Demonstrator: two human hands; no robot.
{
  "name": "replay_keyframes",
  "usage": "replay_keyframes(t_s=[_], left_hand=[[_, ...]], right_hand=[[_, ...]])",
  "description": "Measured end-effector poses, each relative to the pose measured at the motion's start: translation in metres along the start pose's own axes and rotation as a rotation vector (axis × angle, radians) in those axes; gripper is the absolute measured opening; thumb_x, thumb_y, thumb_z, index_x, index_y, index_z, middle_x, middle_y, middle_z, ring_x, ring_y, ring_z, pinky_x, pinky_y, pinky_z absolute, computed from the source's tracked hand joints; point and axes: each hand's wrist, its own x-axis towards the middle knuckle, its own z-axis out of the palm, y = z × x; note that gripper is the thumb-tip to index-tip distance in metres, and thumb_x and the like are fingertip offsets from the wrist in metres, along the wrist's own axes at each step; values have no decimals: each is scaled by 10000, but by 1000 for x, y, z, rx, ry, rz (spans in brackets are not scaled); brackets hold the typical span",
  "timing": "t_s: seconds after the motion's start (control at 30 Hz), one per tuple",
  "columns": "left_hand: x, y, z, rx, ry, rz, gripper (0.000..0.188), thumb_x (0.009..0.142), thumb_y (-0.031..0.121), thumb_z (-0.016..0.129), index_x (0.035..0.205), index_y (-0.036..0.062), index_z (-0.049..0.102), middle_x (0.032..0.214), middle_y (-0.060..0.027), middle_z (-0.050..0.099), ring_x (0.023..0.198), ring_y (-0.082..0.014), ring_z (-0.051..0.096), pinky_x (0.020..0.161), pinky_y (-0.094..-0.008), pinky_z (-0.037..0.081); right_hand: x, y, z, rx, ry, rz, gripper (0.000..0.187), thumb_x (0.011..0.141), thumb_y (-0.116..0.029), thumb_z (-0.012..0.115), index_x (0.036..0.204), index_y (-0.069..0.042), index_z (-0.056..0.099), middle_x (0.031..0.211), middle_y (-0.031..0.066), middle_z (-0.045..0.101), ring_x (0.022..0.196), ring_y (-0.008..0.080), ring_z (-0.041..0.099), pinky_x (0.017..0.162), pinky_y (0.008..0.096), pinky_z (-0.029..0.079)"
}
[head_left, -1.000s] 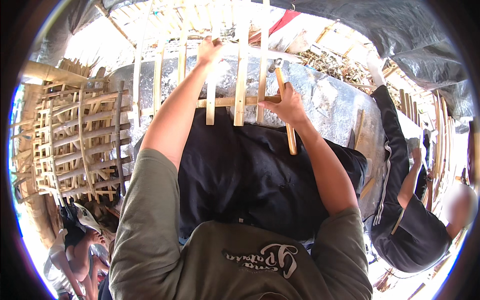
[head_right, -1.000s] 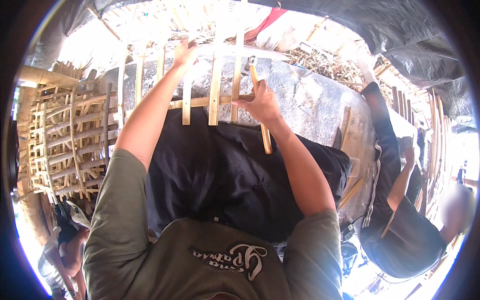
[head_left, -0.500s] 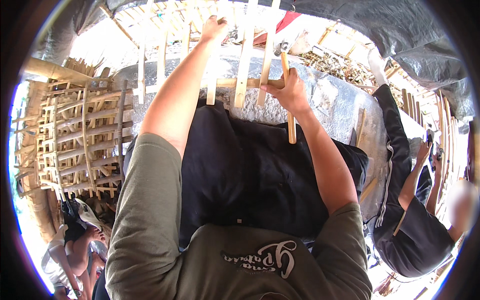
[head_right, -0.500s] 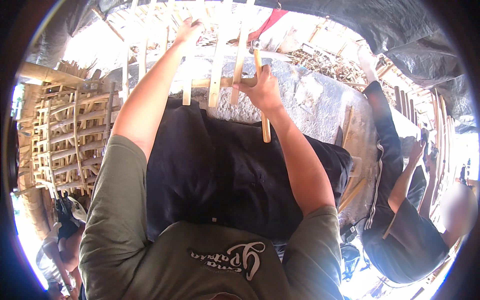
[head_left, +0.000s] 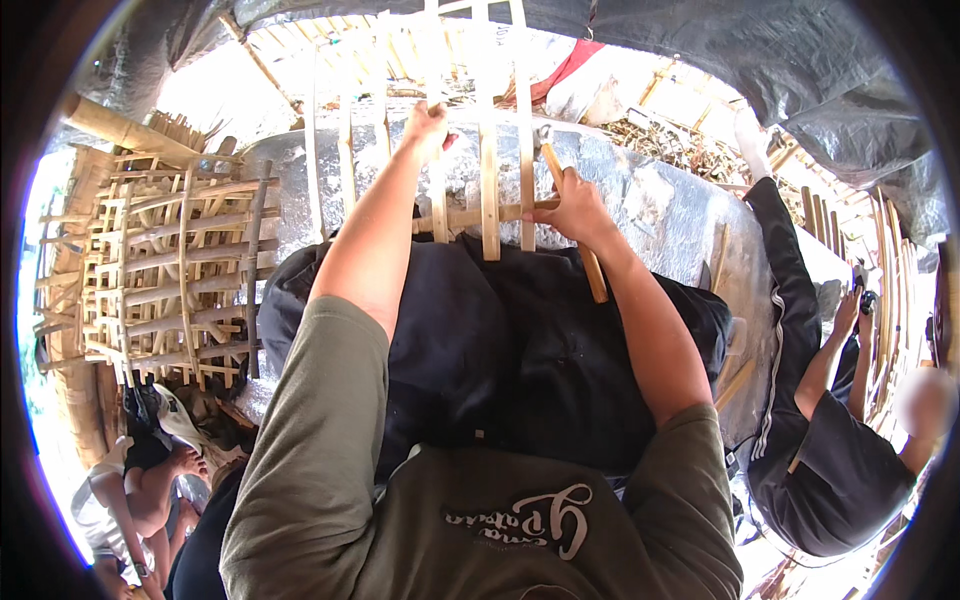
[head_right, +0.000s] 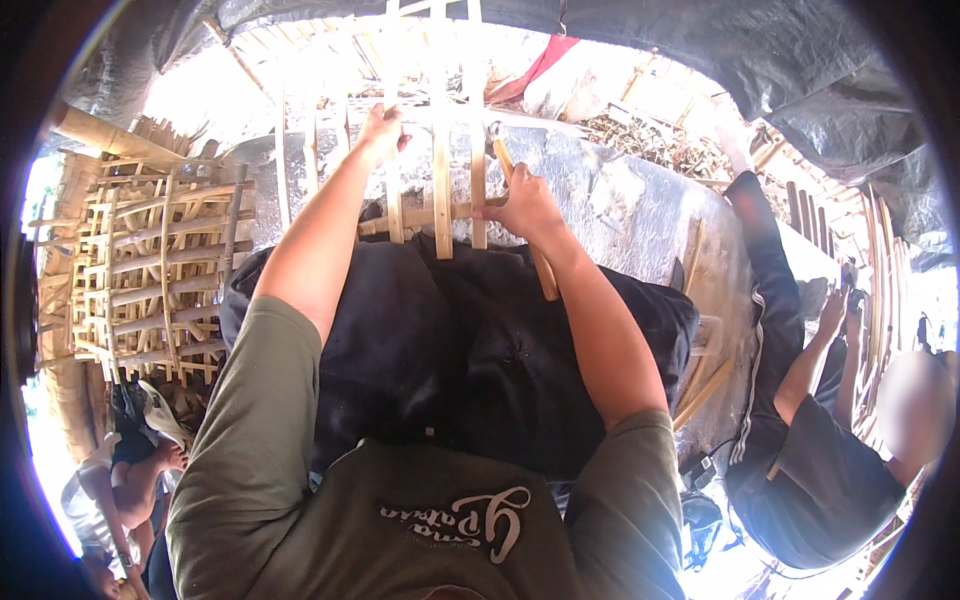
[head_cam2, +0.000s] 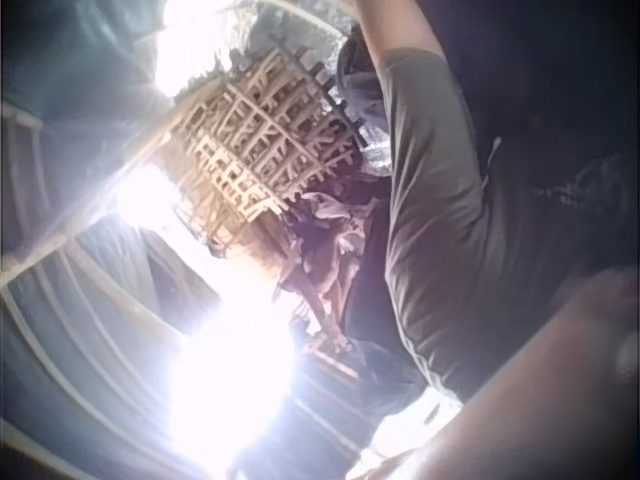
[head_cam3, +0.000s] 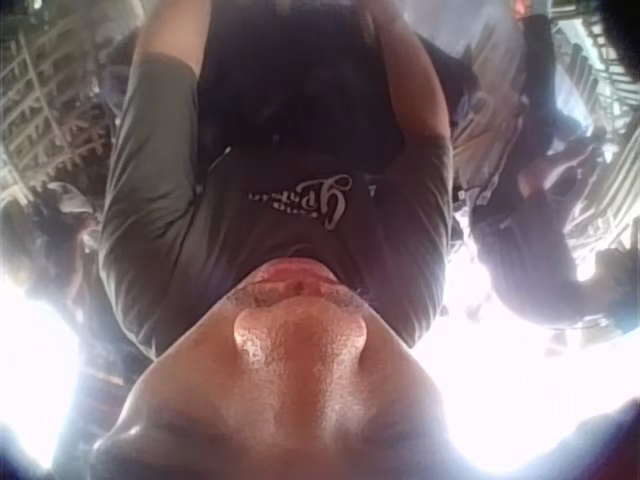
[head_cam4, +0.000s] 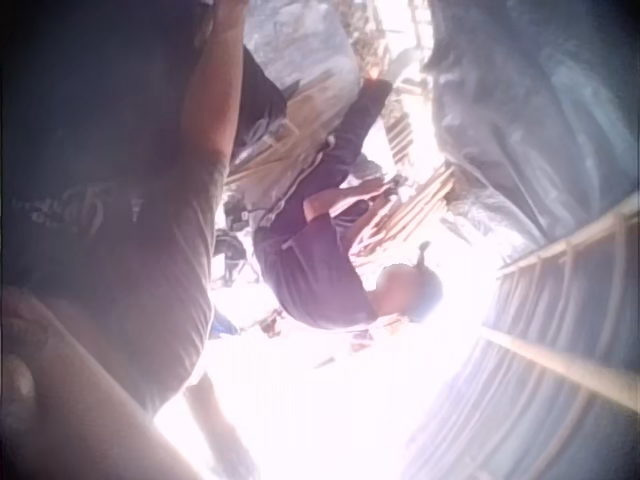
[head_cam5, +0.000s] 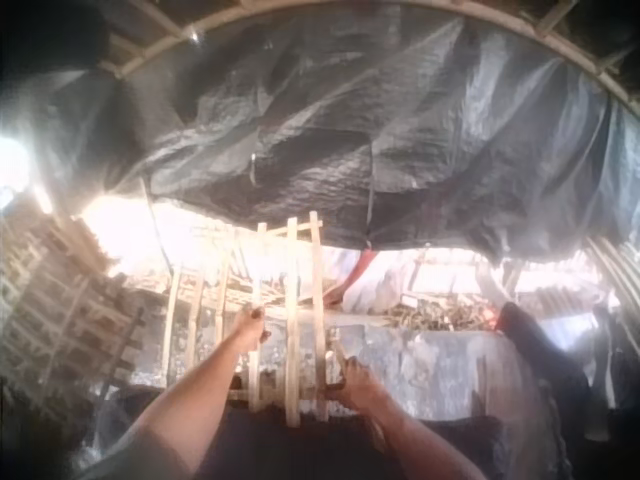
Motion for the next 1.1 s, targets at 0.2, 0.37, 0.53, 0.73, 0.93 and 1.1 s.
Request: replay_keyframes(t_s=[0.2, 0.37, 0.53, 0.73, 0.93, 1.1], left_hand=[[-2, -41, -24, 29, 68, -53, 396, 1087, 230, 485, 1382, -15, 385, 875, -97, 579, 662, -189, 663, 511, -307, 545], [-19, -37, -12, -20, 73, -101, 370, 1094, 253, 474, 1338, -23, 443, 751, -76, 556, 674, -208, 684, 518, -319, 544], [1, -62, -17, -64, 100, -69, 288, 1092, 259, 485, 1173, -15, 522, 730, -84, 581, 675, -217, 708, 515, -325, 540], [8, -75, -17, -139, 169, -61, 246, 1064, 199, 522, 970, -20, 582, 700, -88, 622, 538, -171, 623, 443, -309, 486], [9, -75, -18, -89, 322, -3, 235, 1048, 171, 543, 901, -5, 598, 645, -73, 614, 465, -141, 538, 400, -296, 409], [5, -67, -17, -57, 311, -45, 251, 1058, 235, 548, 1078, -10, 596, 685, -53, 624, 469, -117, 528, 388, -247, 390]], right_hand=[[-2, -15, 5, 49, -152, -2, 1017, 634, -535, 932, 1220, 153, 467, 1122, 355, 657, 1104, 474, 657, 944, 470, 546], [-1, -12, 5, -11, -150, 20, 1018, 620, -521, 942, 1220, 157, 476, 1107, 354, 661, 1108, 466, 658, 938, 469, 547], [6, -9, 9, -1, -137, 9, 1013, 624, -490, 948, 1233, 163, 471, 1095, 356, 663, 1106, 467, 660, 925, 468, 549], [10, -6, 11, 35, -108, -17, 892, 631, -487, 943, 1166, 84, 515, 1033, 293, 674, 1031, 423, 679, 887, 461, 542], [15, -14, 8, 22, -99, 29, 988, 651, -498, 931, 1250, 133, 463, 1035, 332, 676, 1057, 459, 679, 895, 473, 551], [14, -8, 12, 45, -90, 16, 1017, 661, -517, 921, 1283, 129, 442, 980, 317, 677, 1009, 459, 689, 865, 479, 553]])
